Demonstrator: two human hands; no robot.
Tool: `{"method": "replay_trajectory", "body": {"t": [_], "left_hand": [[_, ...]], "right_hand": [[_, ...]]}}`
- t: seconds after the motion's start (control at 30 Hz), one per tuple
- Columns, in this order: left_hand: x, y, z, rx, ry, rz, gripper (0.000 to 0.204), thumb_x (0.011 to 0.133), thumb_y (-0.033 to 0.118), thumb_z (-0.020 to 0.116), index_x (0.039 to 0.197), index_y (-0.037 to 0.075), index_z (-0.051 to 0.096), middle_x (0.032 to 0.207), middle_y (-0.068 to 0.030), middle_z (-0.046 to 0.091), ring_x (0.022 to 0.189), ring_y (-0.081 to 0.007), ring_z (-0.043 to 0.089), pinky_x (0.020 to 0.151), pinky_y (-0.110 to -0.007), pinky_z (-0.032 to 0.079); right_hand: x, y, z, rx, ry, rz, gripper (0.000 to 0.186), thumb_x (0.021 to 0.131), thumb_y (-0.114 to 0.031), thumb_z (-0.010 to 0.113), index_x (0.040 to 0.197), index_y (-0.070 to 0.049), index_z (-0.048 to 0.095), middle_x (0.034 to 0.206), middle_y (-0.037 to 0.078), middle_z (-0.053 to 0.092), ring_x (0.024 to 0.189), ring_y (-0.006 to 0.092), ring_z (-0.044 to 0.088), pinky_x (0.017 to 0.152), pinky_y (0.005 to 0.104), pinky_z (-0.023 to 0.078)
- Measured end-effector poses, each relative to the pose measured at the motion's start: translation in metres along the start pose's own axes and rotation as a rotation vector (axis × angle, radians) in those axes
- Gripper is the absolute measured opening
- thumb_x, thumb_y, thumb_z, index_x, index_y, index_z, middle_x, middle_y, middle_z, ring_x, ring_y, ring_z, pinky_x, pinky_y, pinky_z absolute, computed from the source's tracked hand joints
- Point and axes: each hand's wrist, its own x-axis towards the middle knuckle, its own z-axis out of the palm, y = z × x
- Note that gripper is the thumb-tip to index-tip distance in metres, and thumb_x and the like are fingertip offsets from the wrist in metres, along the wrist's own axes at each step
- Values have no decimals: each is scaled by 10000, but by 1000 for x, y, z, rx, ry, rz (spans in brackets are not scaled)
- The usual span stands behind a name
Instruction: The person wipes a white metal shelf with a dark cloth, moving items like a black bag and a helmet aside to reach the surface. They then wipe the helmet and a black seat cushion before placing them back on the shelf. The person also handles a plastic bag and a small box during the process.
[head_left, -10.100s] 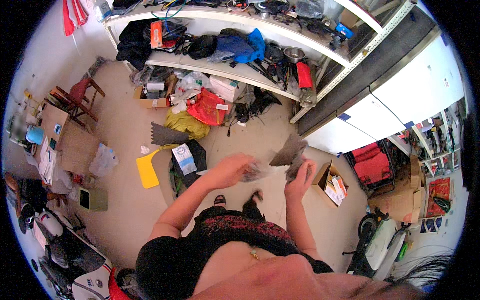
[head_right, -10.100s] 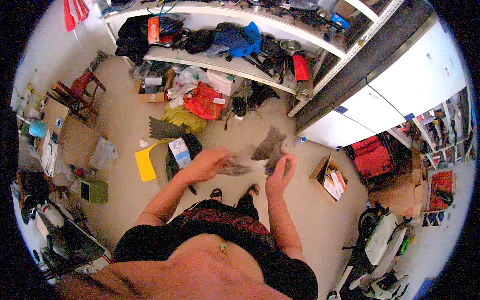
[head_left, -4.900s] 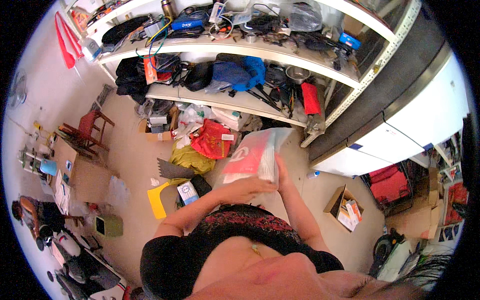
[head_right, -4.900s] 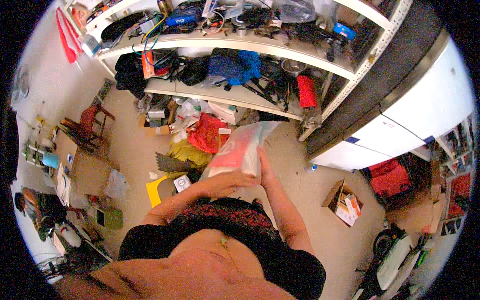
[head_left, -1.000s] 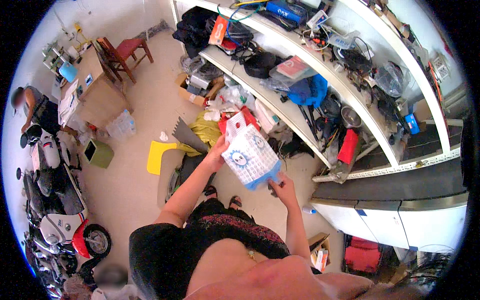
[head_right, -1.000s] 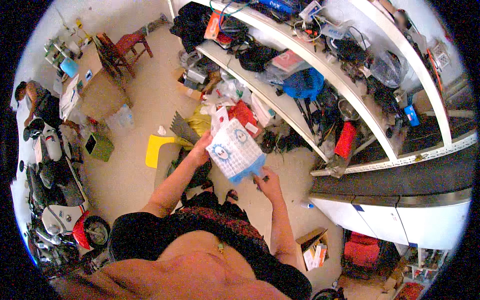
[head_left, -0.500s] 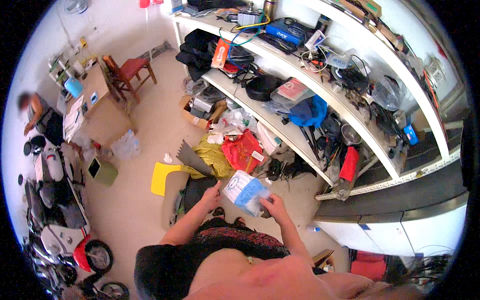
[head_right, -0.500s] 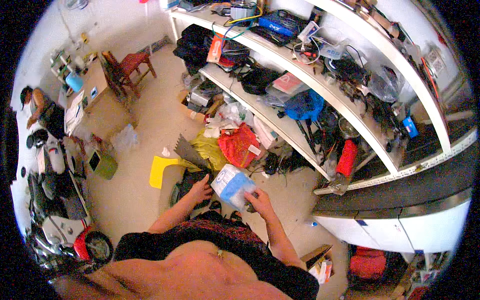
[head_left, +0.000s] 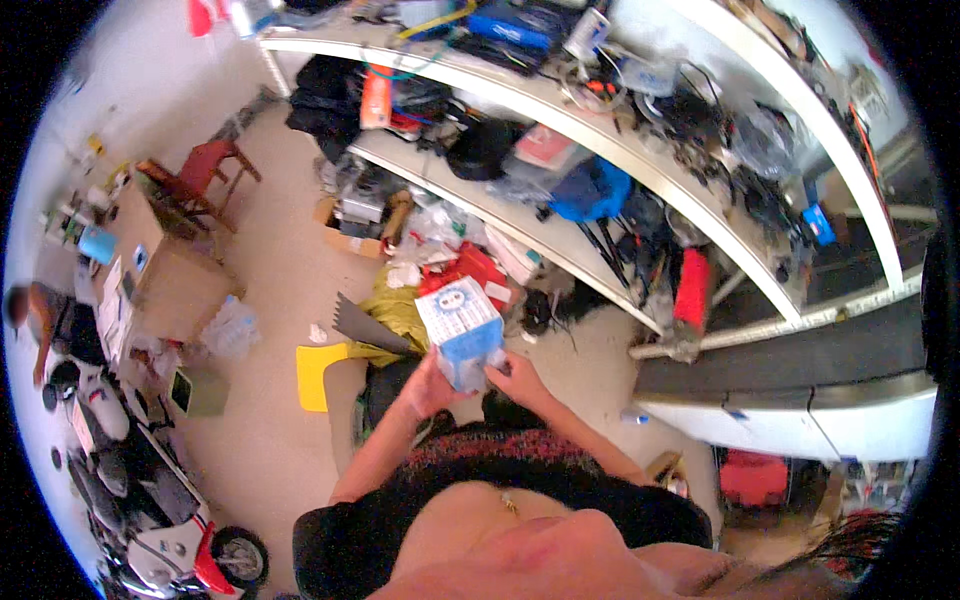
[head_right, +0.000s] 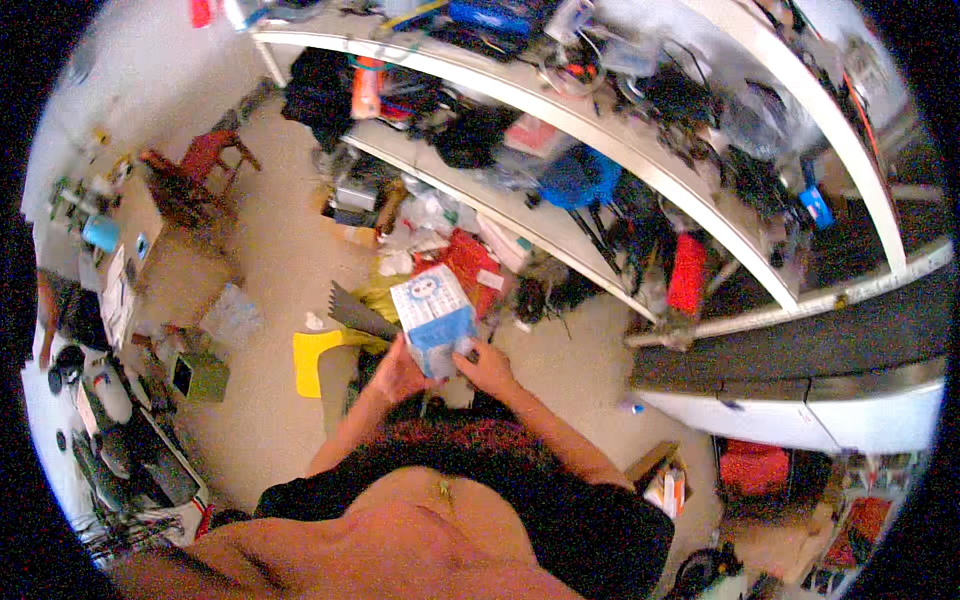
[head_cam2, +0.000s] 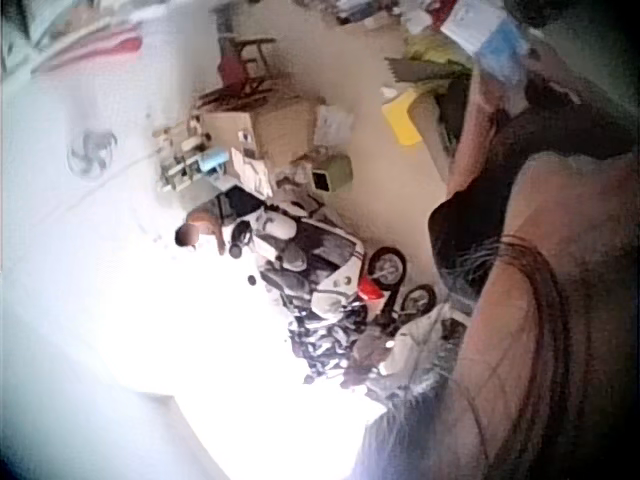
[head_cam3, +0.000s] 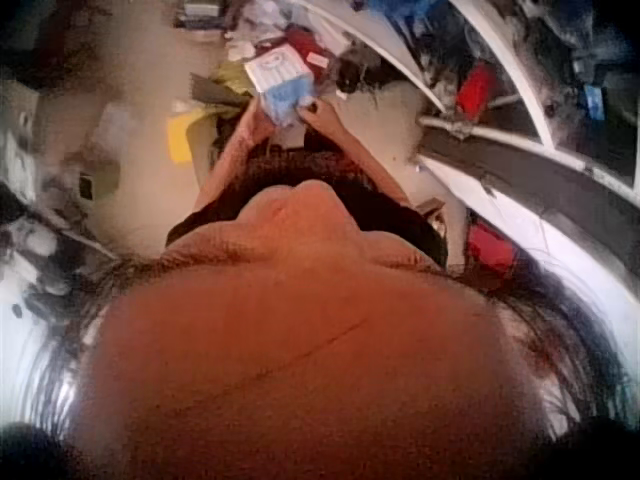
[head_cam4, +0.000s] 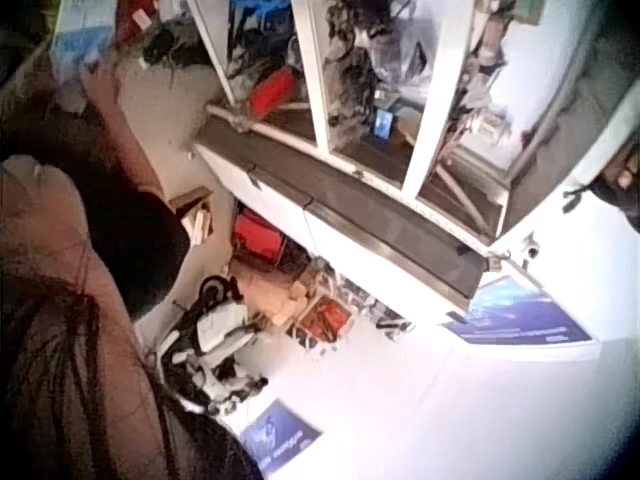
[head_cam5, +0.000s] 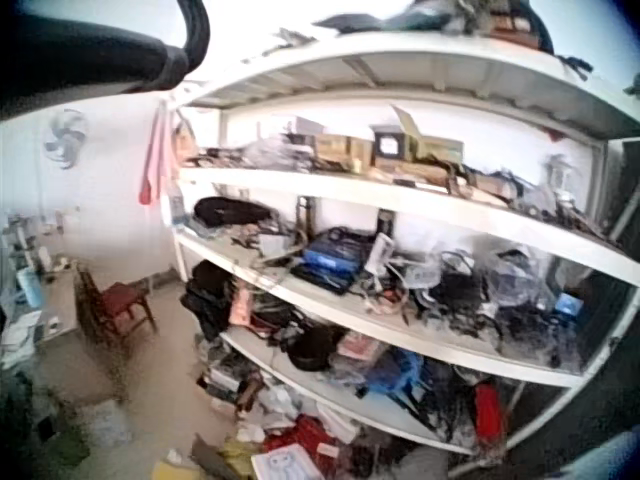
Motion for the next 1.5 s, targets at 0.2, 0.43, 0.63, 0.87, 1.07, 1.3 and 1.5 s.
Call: {"method": "replay_trajectory", "body": {"t": [0.2, 0.43, 0.63, 0.87, 1.07, 1.3, 1.5], "left_hand": [[67, 17, 27, 92, 8, -126, 761, 747, 565, 541, 1321, 122, 311, 1314, -106, 397, 1173, -305, 402, 943, -504, 299], [136, 53, 38, 67, 139, 3, 719, 736, 453, 583, 1305, 91, 331, 1300, -119, 404, 1169, -299, 405, 963, -495, 307], [146, 228, -2, 228, 224, 659, 676, 798, 436, 547, 1316, 85, 293, 1322, -91, 376, 1195, -271, 373, 966, -492, 304], [172, 491, 6, 229, 401, 855, 569, 792, 405, 557, 1244, 107, 385, 1246, -79, 450, 1126, -254, 445, 910, -485, 352], [241, 622, 42, 392, 448, 763, 755, 711, 499, 643, 1259, 55, 372, 1263, -128, 426, 1159, -281, 415, 899, -491, 377], [364, 689, -49, 1334, 1120, 1198, 1060, 553, 544, 731, 1338, 26, 241, 1231, -230, 426, 1118, -349, 450, 901, -402, 399], [376, 677, -6, 1293, 1517, 740, 852, 625, 527, 673, 1323, 213, 299, 1207, -106, 480, 1099, -343, 468, 861, -499, 397]], "right_hand": [[38, -16, -82, -389, -100, -219, 260, 745, -212, 620, 874, 5, 557, 709, 114, 574, 663, 213, 571, 621, 336, 458], [83, -15, -132, -123, -89, -229, 230, 767, -173, 638, 922, -18, 569, 812, 83, 586, 599, 121, 567, 508, 250, 447], [115, -29, -146, -148, -32, -135, 304, 762, -217, 644, 1018, -65, 585, 992, 128, 583, 925, 252, 564, 799, 336, 443], [144, -44, -155, -148, 39, 51, 222, 783, -158, 631, 980, -59, 604, 876, 76, 599, 698, 145, 595, 601, 286, 480], [179, -49, -152, -194, 172, 71, 233, 792, -185, 628, 977, -50, 590, 754, 74, 617, 615, 131, 600, 578, 258, 475], [192, -34, -146, -132, 240, 169, 250, 779, -168, 645, 980, -33, 582, 729, 64, 623, 603, 115, 591, 561, 247, 473], [173, -37, -139, 31, 324, 412, 247, 789, -205, 628, 978, -51, 591, 750, 53, 613, 619, 117, 580, 516, 258, 479]]}}
